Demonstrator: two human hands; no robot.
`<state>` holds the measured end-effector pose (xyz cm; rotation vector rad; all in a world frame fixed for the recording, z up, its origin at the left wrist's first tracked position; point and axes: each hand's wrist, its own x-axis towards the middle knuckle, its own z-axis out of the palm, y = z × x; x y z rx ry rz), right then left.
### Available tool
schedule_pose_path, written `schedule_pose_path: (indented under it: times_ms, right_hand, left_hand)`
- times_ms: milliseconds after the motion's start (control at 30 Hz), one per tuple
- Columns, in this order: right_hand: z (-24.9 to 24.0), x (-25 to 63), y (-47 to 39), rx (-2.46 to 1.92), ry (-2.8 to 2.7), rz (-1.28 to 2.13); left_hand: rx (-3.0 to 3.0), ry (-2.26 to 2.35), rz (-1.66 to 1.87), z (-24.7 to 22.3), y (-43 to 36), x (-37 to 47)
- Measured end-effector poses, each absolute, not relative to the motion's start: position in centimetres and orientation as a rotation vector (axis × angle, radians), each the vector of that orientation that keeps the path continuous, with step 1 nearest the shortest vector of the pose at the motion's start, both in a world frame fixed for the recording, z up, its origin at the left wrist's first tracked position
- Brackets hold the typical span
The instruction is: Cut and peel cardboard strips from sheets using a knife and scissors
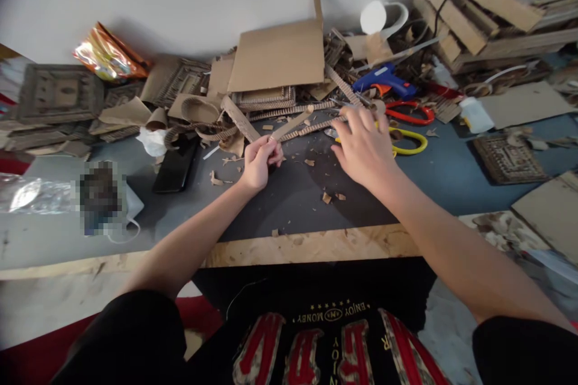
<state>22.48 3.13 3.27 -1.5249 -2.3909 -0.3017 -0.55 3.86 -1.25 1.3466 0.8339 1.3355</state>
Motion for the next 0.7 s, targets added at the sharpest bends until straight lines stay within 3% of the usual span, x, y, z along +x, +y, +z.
schedule_pose_path:
  times_ms: [300,533,700]
  right_hand:
    - [1.7,23.2,4.3,-1.642,-2.31,-0.143]
    - [1.7,22.0,3.6,-1.047,-2.233,0.105]
    - [2.1,21.9,2.9,-0.944,-2.229,0.185]
  left_hand:
    - [1.462,0.935,1.333,-0.8,3.6,-0.2]
    - [1.504,0.929,1.289,-0.7,3.5,-0.2]
    - [1.427,0.814,1.137,-0.5,3.3,-0.1]
